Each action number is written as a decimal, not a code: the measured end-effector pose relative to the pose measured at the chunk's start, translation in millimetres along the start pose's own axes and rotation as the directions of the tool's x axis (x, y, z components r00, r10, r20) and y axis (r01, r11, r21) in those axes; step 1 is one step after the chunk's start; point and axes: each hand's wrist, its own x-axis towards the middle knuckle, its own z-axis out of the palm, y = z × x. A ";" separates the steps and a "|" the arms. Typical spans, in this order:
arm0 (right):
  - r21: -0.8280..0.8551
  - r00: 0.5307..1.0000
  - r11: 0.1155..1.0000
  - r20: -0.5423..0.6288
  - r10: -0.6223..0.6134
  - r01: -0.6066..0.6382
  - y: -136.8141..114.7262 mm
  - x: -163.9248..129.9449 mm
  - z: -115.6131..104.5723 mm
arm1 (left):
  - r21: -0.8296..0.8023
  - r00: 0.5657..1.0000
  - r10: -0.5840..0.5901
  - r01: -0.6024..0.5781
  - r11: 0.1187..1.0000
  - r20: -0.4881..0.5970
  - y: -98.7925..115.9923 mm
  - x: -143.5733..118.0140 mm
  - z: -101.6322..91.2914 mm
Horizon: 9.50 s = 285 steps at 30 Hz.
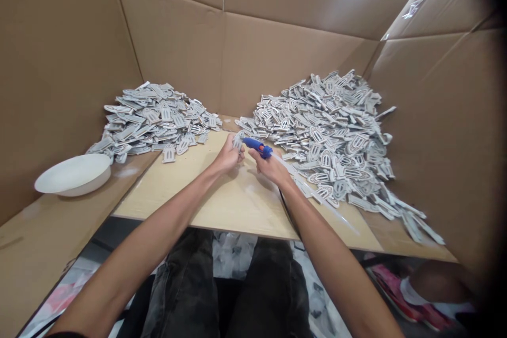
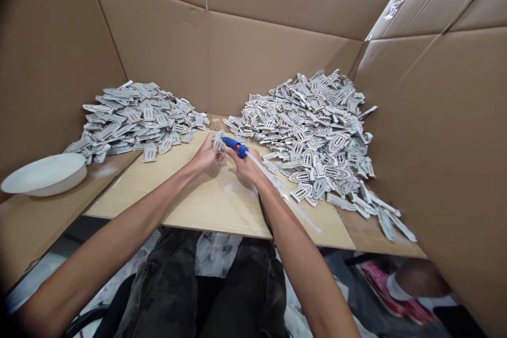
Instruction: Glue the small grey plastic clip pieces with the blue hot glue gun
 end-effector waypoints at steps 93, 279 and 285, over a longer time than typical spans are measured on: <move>0.119 0.922 0.990 -0.387 -0.026 0.078 18.3 11.9 -2.6 | 0.185 0.860 0.137 -0.050 0.981 -0.492 50.0 29.8 -80.5; 0.226 0.982 0.957 -0.093 -0.166 0.183 26.5 15.5 -6.0 | 0.054 0.982 -0.117 0.111 0.992 0.146 17.7 -13.7 -4.0; 0.260 0.988 0.955 -0.094 -0.123 0.143 29.7 18.6 -6.8 | 0.046 0.991 -0.106 0.102 0.994 0.079 19.2 -10.5 -4.9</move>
